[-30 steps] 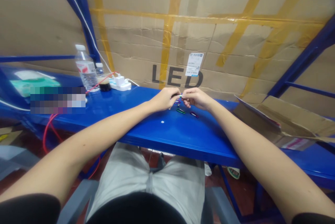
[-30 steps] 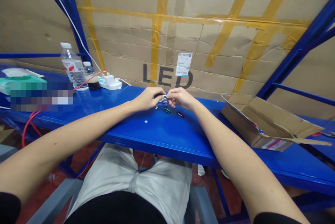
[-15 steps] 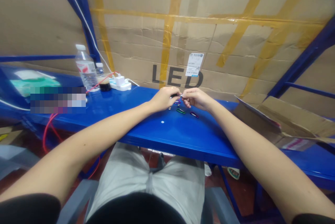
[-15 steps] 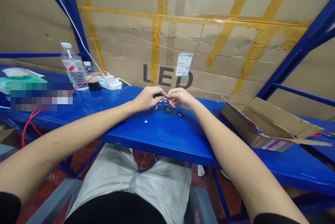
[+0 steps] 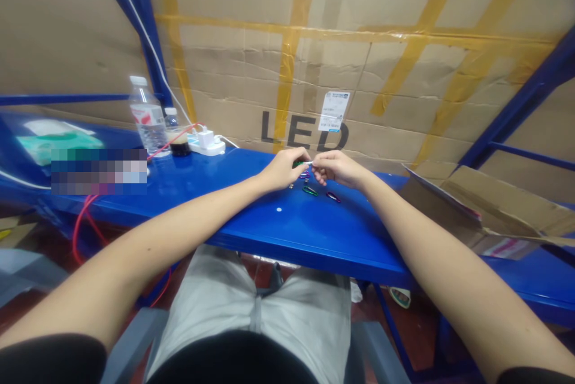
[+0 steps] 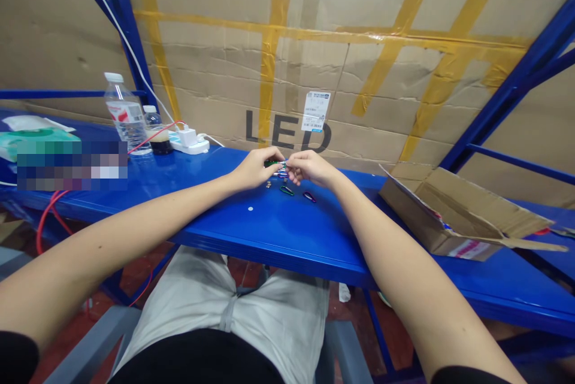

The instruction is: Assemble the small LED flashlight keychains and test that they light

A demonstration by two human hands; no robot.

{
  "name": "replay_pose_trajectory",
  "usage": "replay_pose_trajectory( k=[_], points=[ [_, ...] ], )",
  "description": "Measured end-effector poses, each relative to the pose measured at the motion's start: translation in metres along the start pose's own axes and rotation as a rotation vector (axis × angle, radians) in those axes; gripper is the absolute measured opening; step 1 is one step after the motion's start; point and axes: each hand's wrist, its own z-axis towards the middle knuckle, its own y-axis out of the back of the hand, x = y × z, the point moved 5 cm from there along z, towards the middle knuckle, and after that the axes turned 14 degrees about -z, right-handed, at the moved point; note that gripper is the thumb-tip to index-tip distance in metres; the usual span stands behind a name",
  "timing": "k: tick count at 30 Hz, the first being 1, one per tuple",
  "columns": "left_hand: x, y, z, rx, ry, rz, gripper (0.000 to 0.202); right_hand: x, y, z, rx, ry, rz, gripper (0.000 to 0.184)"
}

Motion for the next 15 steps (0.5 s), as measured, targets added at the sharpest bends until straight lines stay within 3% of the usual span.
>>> replay_pose_trajectory(
  k=[6, 11, 15],
  points=[
    [-0.008, -0.001, -0.001, 0.049, -0.036, 0.065, 0.011, 0.006, 0.001, -0.002, 0.022, 0.069, -0.078, 0.032],
    [0.0, -0.006, 0.002, 0.069, -0.009, 0.239, 0.022, 0.011, 0.005, -0.005, 0.013, 0.102, -0.203, 0.035],
    [0.004, -0.01, 0.002, 0.16, 0.013, 0.337, 0.03, 0.015, 0.003, -0.007, 0.023, 0.099, -0.358, 0.035]
  ],
)
